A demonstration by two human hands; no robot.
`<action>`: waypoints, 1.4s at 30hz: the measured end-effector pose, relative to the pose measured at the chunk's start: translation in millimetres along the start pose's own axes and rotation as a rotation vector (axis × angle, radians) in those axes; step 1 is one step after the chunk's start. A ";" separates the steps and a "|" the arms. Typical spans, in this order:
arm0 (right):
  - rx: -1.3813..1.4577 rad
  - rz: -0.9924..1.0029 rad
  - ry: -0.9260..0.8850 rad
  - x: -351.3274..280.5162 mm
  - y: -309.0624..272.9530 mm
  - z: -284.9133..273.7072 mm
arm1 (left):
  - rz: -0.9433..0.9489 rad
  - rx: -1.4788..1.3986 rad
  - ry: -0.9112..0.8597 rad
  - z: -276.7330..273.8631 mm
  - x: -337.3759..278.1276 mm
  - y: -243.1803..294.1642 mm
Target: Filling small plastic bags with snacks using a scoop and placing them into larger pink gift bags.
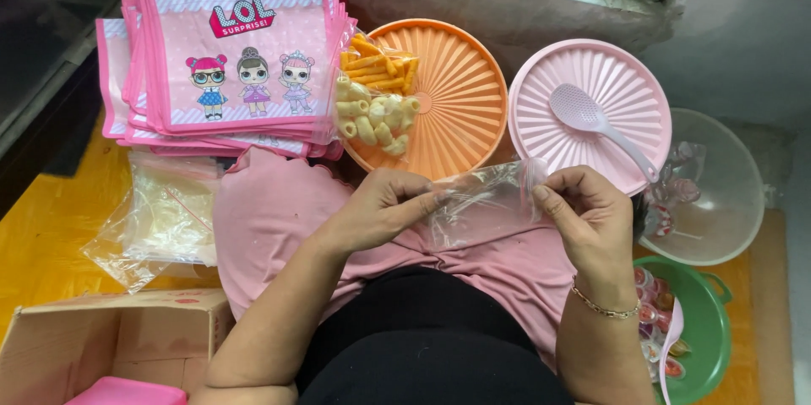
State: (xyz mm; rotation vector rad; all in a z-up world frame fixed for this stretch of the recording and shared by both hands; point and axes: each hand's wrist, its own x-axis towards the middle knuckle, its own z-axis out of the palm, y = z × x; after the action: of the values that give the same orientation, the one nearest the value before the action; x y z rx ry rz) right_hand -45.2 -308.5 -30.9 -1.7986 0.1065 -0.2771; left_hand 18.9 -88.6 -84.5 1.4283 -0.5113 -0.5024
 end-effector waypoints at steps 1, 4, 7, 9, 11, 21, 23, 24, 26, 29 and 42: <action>0.000 0.001 0.004 -0.2 4.7 -2.5 | 0.000 0.000 -0.004 1.6 1.3 -0.1; 0.027 -0.009 0.015 -1.8 12.4 -6.7 | 0.084 0.071 0.125 7.0 2.8 9.5; 0.032 -0.024 -0.003 -4.6 9.1 -5.7 | 0.100 0.055 0.244 13.6 7.0 24.7; 0.055 -0.048 -0.002 -6.2 9.1 -2.6 | 0.079 0.017 0.436 16.9 11.4 14.9; 0.053 -0.063 -0.003 -8.0 8.4 4.0 | 0.083 0.018 0.464 25.2 15.9 3.8; 0.161 -0.049 0.022 -7.6 13.5 2.7 | -0.015 -0.422 0.088 16.5 9.0 25.8; 0.168 -0.045 0.019 -8.7 16.7 5.2 | -0.050 -0.544 0.043 12.0 10.3 19.3; 0.176 -0.045 0.012 -8.7 18.3 6.5 | -0.079 -0.662 -0.001 9.6 11.4 16.2; 0.119 -0.044 0.032 -9.1 25.4 -0.2 | -0.127 -0.644 0.109 5.6 16.4 -0.7; 0.033 -0.038 0.061 -8.8 9.6 3.5 | 0.067 -0.056 0.237 16.2 11.2 29.9; -0.049 -0.083 -0.084 -8.3 -17.8 9.9 | 0.419 0.959 0.165 74.9 39.7 -11.8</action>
State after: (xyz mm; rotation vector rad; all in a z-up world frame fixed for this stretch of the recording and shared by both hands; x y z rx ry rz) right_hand -52.1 -293.0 -17.0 -1.8636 -0.0211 -0.2588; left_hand 4.6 -172.8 -89.5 2.1619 -0.9588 0.2573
